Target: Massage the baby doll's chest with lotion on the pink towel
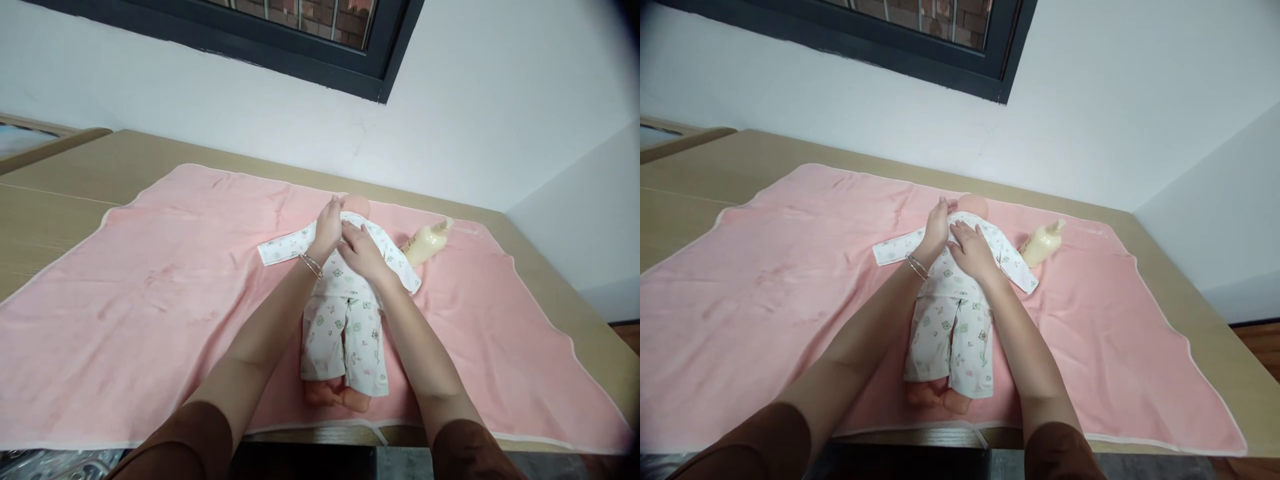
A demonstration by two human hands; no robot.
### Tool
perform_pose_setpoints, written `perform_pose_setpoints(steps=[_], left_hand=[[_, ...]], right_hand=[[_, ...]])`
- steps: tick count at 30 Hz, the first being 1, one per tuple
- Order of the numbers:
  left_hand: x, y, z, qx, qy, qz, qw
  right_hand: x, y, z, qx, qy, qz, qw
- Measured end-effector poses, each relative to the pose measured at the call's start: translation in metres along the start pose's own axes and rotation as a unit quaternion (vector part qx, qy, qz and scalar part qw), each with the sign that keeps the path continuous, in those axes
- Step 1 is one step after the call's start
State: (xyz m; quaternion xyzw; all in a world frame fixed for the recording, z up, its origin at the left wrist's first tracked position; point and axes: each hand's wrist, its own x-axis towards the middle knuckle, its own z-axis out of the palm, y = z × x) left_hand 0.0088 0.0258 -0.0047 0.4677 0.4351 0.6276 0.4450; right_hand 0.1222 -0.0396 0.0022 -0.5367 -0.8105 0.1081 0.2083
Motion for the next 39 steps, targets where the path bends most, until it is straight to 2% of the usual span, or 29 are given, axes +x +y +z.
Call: perform_pose_setpoints(steps=[4, 6, 10, 13, 15, 17, 19, 20, 22, 25, 27, 29, 31, 34, 37, 39], left_hand=[[-0.009, -0.020, 0.001, 0.028, 0.020, -0.006, 0.999], [-0.013, -0.023, 0.000, 0.031, 0.036, 0.004, 0.999], [-0.017, -0.024, 0.001, 0.022, 0.056, 0.007, 0.998], [-0.015, -0.025, 0.001, 0.002, 0.062, -0.003, 0.998], [-0.012, -0.027, 0.000, -0.015, 0.069, -0.019, 0.997], [-0.009, -0.029, -0.001, -0.037, 0.076, -0.035, 0.996], [-0.007, -0.030, -0.002, -0.055, 0.080, -0.042, 0.994], [-0.007, -0.030, -0.002, -0.061, 0.081, -0.043, 0.994], [-0.006, -0.030, -0.002, -0.065, 0.080, -0.043, 0.994], [-0.006, -0.031, -0.002, -0.049, 0.083, -0.044, 0.994], [-0.006, -0.032, -0.002, -0.033, 0.089, -0.043, 0.995], [-0.006, -0.034, -0.002, -0.027, 0.092, -0.040, 0.995], [-0.006, -0.034, -0.002, -0.031, 0.092, -0.036, 0.995], [-0.006, -0.034, -0.002, -0.042, 0.092, -0.032, 0.994], [-0.007, -0.034, -0.002, -0.041, 0.090, -0.027, 0.995], [-0.007, -0.035, -0.001, -0.028, 0.087, -0.026, 0.995]], right_hand=[[0.005, 0.025, 0.014, -0.019, 0.019, 0.020, 0.999], [0.005, 0.029, 0.013, -0.017, 0.031, 0.069, 0.997], [0.003, 0.021, 0.010, -0.042, 0.042, 0.220, 0.974], [-0.001, 0.003, 0.007, -0.095, 0.017, 0.268, 0.958], [-0.003, -0.006, 0.006, -0.114, 0.003, 0.231, 0.966], [-0.003, -0.008, 0.005, -0.100, -0.027, 0.133, 0.986], [-0.001, -0.001, 0.005, -0.065, -0.047, 0.047, 0.996], [0.001, 0.005, 0.005, -0.049, -0.043, 0.029, 0.997], [0.005, 0.020, 0.006, -0.028, -0.009, 0.047, 0.998], [0.007, 0.035, 0.007, -0.025, 0.043, 0.139, 0.989], [0.005, 0.031, 0.008, -0.055, 0.061, 0.216, 0.973], [0.001, 0.019, 0.011, -0.102, 0.069, 0.262, 0.957], [-0.003, 0.005, 0.015, -0.134, 0.069, 0.252, 0.956], [-0.003, 0.000, 0.017, -0.119, 0.047, 0.151, 0.980], [0.002, 0.021, 0.012, -0.057, 0.009, 0.062, 0.996], [0.004, 0.038, 0.007, -0.027, 0.018, 0.093, 0.995]])
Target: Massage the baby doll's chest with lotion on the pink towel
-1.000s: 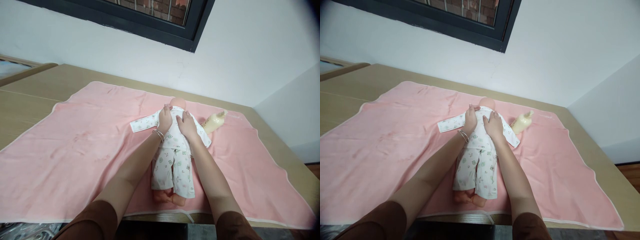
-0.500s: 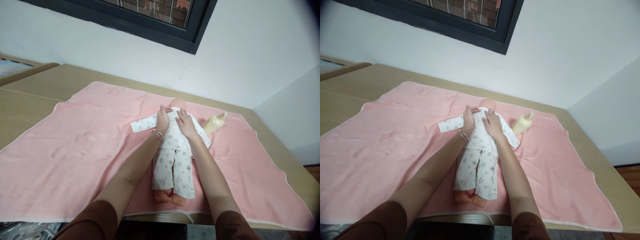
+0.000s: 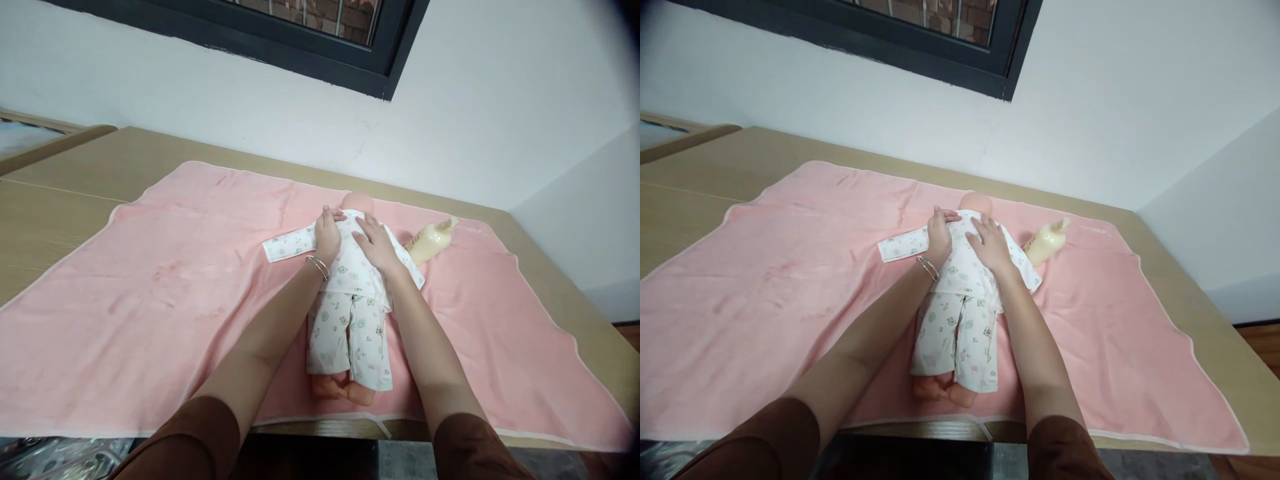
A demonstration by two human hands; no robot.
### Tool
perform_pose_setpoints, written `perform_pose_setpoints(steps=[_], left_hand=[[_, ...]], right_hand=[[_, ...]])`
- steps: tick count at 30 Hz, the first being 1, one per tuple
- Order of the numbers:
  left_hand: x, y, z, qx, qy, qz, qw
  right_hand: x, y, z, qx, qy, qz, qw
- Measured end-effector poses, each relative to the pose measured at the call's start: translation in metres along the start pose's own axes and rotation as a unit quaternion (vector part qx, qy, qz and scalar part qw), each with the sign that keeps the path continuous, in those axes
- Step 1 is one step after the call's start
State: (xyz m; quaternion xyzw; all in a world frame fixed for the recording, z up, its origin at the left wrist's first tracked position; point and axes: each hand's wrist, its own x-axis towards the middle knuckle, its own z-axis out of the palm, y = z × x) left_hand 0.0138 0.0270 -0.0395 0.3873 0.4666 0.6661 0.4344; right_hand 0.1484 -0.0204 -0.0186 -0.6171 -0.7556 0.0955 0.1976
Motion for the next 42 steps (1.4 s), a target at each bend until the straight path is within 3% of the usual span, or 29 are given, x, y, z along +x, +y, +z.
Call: perform_pose_setpoints(steps=[4, 6, 8, 11, 17, 24, 26, 29, 33, 38, 42], left_hand=[[0.001, 0.000, 0.000, 0.024, -0.001, -0.002, 1.000], [0.001, 0.001, 0.000, 0.023, 0.001, -0.007, 1.000], [0.001, 0.001, 0.000, 0.016, -0.001, -0.007, 1.000], [0.000, 0.001, 0.001, 0.002, -0.008, 0.000, 1.000], [-0.003, 0.001, 0.000, 0.037, -0.008, 0.018, 0.999], [-0.001, 0.000, -0.001, 0.177, -0.064, 0.048, 0.981], [-0.002, 0.002, -0.001, 0.252, -0.099, 0.077, 0.960], [-0.006, 0.008, 0.000, 0.386, -0.159, 0.127, 0.900], [-0.013, 0.020, -0.001, 0.502, -0.216, 0.124, 0.828], [-0.016, 0.030, -0.002, 0.564, -0.238, 0.105, 0.784], [-0.023, 0.047, -0.004, 0.590, -0.268, 0.107, 0.755]], right_hand=[[-0.001, 0.002, -0.004, -0.034, 0.023, 0.107, 0.993], [-0.006, -0.010, -0.005, -0.061, 0.013, 0.053, 0.997], [-0.009, -0.018, -0.005, -0.058, -0.019, -0.052, 0.997], [-0.006, -0.010, -0.004, -0.009, -0.033, -0.131, 0.991], [0.005, 0.027, 0.008, 0.046, 0.051, -0.024, 0.997], [-0.002, 0.003, 0.003, -0.045, 0.092, 0.064, 0.993], [-0.005, -0.004, -0.001, -0.076, 0.088, 0.088, 0.989], [-0.005, -0.006, -0.004, -0.103, 0.080, 0.094, 0.987], [0.001, 0.007, 0.000, -0.069, 0.068, 0.063, 0.993], [0.004, 0.014, -0.001, -0.045, 0.043, 0.037, 0.997], [-0.007, -0.009, -0.015, -0.098, 0.020, 0.050, 0.994]])
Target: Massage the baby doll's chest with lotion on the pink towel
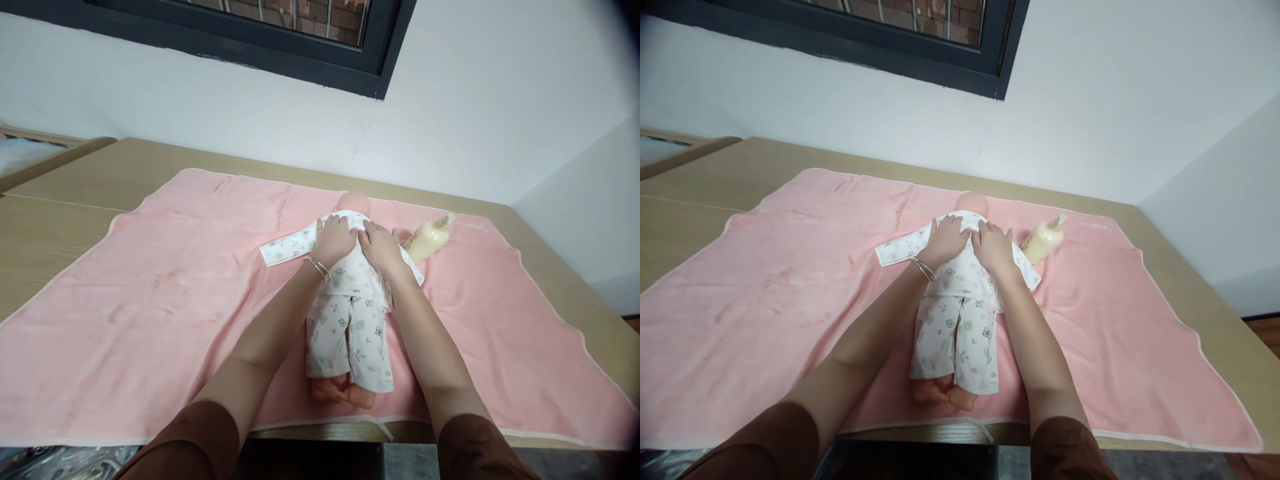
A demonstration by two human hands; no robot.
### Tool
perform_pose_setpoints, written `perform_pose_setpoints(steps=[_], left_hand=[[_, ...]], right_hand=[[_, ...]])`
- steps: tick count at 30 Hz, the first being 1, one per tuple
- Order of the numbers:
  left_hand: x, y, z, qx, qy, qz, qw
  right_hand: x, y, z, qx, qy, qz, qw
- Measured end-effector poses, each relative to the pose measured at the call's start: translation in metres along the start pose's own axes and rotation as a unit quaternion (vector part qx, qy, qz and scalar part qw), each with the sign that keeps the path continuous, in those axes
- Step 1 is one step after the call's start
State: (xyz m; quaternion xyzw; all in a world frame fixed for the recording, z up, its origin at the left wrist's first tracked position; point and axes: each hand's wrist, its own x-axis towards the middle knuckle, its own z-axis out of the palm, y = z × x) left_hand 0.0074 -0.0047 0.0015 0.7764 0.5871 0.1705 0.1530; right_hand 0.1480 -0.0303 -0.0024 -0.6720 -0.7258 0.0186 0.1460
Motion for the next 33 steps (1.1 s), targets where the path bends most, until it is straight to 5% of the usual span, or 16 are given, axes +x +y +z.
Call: perform_pose_setpoints(steps=[7, 14, 22, 26, 33], left_hand=[[-0.013, -0.003, -0.029, -0.014, -0.114, 0.022, 0.993], [-0.001, -0.006, -0.017, -0.084, -0.043, -0.025, 0.995], [-0.024, 0.012, -0.035, -0.029, -0.074, 0.021, 0.997], [-0.016, 0.003, -0.029, -0.013, -0.066, 0.005, 0.998], [0.004, -0.012, -0.001, -0.037, 0.028, -0.028, 0.999]], right_hand=[[-0.014, -0.020, -0.022, -0.060, -0.056, 0.009, 0.997], [0.000, -0.007, 0.002, -0.008, -0.041, 0.058, 0.997], [-0.030, -0.047, -0.028, -0.068, -0.051, 0.023, 0.996], [-0.018, -0.032, -0.020, -0.021, -0.049, 0.034, 0.998], [0.002, -0.012, 0.008, 0.035, -0.033, 0.066, 0.997]])
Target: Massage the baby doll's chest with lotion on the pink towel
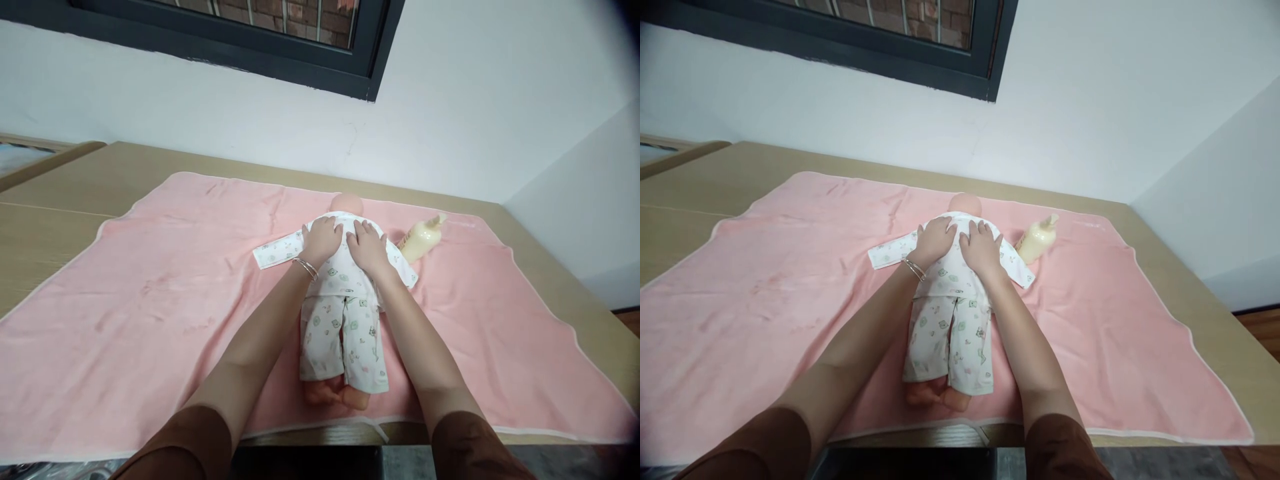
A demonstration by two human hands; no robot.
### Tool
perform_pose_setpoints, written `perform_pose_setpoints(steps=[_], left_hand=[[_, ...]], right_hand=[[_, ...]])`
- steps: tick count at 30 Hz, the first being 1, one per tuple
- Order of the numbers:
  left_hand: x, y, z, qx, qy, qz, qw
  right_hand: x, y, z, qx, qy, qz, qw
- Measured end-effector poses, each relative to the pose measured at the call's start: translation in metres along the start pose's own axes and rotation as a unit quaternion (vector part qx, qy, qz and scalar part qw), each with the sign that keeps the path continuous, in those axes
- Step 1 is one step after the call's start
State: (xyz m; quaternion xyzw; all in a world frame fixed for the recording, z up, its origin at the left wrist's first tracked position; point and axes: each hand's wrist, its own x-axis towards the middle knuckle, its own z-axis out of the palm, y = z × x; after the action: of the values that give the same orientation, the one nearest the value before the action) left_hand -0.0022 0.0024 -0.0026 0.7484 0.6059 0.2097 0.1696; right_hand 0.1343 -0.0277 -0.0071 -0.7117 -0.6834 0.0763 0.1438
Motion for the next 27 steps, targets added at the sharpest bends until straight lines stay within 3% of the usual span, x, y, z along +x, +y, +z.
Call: perform_pose_setpoints(steps=[3, 9, 11, 14, 19, 22, 27], left_hand=[[-0.009, 0.008, -0.008, 0.031, -0.028, 0.011, 0.999], [-0.043, 0.032, -0.046, 0.108, -0.170, 0.061, 0.978], [-0.043, 0.032, -0.050, 0.107, -0.181, 0.062, 0.976], [-0.030, 0.022, -0.043, 0.073, -0.141, 0.047, 0.986], [-0.010, 0.007, -0.010, 0.014, -0.029, 0.008, 0.999], [-0.008, 0.006, 0.007, 0.018, 0.029, -0.006, 0.999], [-0.006, 0.004, 0.015, 0.001, 0.024, -0.022, 0.999]], right_hand=[[-0.006, -0.007, -0.003, -0.005, -0.009, 0.002, 1.000], [-0.035, -0.024, -0.035, -0.074, -0.036, -0.043, 0.996], [-0.036, -0.024, -0.040, -0.074, -0.050, -0.042, 0.995], [-0.023, -0.013, -0.031, -0.051, -0.035, -0.048, 0.997], [0.003, 0.009, 0.003, -0.005, 0.013, -0.017, 1.000], [0.007, 0.013, 0.013, 0.003, 0.023, -0.014, 1.000], [0.005, 0.012, 0.011, 0.013, 0.027, -0.018, 0.999]])
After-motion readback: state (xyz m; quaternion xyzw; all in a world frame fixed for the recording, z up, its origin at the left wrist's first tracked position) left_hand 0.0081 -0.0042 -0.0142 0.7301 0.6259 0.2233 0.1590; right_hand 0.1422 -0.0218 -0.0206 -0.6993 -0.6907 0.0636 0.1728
